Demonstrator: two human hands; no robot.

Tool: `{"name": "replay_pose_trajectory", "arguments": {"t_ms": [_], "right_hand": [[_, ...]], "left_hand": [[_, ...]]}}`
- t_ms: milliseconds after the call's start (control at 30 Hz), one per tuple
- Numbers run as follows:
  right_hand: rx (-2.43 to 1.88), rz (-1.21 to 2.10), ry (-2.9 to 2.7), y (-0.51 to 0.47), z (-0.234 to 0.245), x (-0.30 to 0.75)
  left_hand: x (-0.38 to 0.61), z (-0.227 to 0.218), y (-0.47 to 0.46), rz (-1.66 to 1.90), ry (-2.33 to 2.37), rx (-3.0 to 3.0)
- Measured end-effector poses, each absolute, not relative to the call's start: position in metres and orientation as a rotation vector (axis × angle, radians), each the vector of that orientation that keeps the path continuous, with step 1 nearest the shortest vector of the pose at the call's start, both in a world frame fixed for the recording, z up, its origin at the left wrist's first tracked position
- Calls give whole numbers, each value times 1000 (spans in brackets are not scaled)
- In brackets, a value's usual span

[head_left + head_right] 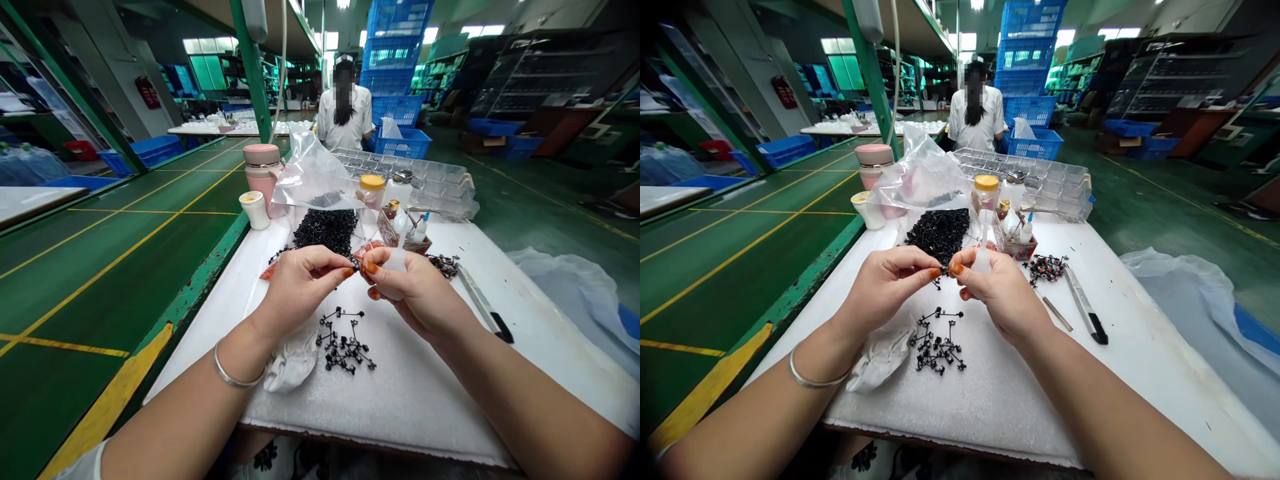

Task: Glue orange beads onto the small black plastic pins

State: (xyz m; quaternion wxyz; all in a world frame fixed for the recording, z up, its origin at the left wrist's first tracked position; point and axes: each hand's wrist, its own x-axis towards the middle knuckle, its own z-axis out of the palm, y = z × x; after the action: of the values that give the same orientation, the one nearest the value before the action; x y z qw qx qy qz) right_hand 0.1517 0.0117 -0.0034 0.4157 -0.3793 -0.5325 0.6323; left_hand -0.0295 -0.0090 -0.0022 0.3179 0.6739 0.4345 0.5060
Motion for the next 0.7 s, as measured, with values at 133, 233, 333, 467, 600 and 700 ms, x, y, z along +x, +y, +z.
{"name": "replay_pose_trajectory", "arguments": {"t_ms": [133, 233, 333, 467, 600, 700], "right_hand": [[-989, 1553, -1333, 11, -3, 150], [-994, 1525, -1347, 12, -4, 151], [-992, 1507, -1364, 13, -7, 151], [-994, 1486, -1391, 13, -9, 151], [-992, 1472, -1409, 14, -9, 150], [-993, 1461, -1418, 15, -11, 150]], "left_hand": [[-27, -2, -11, 1333, 1182, 1818], [-27, -3, -12, 1337, 1203, 1843], [-27, -3, -12, 1331, 1229, 1872], [-27, -3, -11, 1325, 1261, 1899], [-28, -4, -11, 1303, 1287, 1910], [-28, -5, -11, 1291, 1295, 1917]]}}
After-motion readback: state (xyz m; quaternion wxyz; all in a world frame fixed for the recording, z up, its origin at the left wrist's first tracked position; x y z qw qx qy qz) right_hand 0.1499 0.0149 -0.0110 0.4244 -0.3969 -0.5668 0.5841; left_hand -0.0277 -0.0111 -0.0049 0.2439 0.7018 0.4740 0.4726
